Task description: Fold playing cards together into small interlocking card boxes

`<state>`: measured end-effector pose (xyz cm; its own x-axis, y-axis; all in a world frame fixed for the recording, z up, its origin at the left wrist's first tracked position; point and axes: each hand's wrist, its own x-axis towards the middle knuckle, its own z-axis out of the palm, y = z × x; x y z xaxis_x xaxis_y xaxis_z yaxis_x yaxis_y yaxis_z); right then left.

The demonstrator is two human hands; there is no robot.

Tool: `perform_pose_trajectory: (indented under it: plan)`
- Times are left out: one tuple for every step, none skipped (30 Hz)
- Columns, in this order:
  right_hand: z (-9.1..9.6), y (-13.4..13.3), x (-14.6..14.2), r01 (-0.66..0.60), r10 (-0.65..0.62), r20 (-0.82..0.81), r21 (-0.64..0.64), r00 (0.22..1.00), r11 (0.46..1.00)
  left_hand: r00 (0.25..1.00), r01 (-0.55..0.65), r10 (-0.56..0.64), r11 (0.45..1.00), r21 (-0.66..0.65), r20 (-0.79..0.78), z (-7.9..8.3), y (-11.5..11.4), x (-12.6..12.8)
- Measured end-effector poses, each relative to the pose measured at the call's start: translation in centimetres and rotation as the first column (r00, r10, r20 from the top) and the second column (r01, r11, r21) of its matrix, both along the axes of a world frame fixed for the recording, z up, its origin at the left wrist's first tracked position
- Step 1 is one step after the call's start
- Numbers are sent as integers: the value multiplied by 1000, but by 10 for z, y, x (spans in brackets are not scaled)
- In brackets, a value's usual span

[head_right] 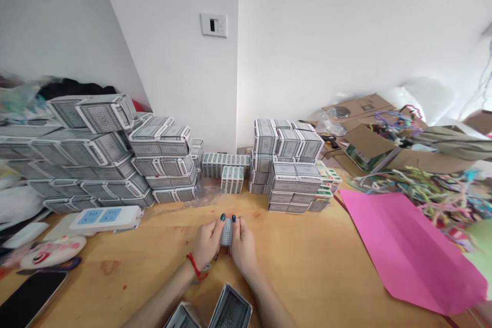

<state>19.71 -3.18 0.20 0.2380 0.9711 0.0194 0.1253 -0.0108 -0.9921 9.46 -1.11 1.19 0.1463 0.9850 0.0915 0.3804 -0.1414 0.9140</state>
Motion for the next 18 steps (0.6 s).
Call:
perform_pose_trajectory:
  plan:
    - [0,0,3,24,-27,85,27,996,999,999,13,-12,1000,29,-44,-2,2,-1]
    - [1,1,6,35,-40,145,34,989,999,997,9,-5,999,43,-82,-4,3,-3]
    - [2,1,8,33,-38,178,29,983,999,995,5,-1,999,44,-103,-5,4,-4]
    - [4,1,10,33,-36,195,22,980,999,995,-12,16,999,40,-100,-6,4,-5]
    - [5,0,11,31,-36,207,26,978,999,997,-18,20,999,31,-72,-6,4,-6]
    - [5,-1,11,34,-41,225,36,974,999,998,-47,48,999,23,-49,-5,4,-7]
    - [6,-2,11,46,-55,257,43,965,998,996,-80,80,997,15,-34,-4,4,-8]
    - [6,-3,11,71,-82,296,51,952,996,994,-102,102,995,8,-28,-2,4,-9]
    - [5,-5,10,102,-118,333,66,936,993,991,-130,130,992,6,-32,-1,4,-10]
    - [5,-7,10,139,-161,357,87,920,986,988,-149,150,989,8,-42,0,4,-11]
    - [4,-8,11,165,-191,366,101,911,981,984,-166,167,986,15,-55,0,3,-11]
    - [4,-9,12,183,-210,363,107,908,977,981,-181,183,983,27,-67,1,3,-12]
    - [4,-9,14,209,-234,350,107,907,972,979,-189,192,981,44,-73,1,3,-12]
    - [4,-9,16,208,-228,328,95,917,974,978,-191,195,979,69,-71,1,2,-13]
    - [4,-8,18,218,-236,304,93,923,972,979,-184,191,978,102,-65,2,1,-14]
    - [4,-6,20,222,-239,279,93,930,971,982,-174,183,975,138,-56,4,1,-15]
    - [5,-5,22,224,-242,258,97,935,970,983,-169,180,969,180,-46,8,1,-18]
    - [4,-4,24,222,-240,242,99,940,970,984,-161,175,961,223,-41,12,2,-21]
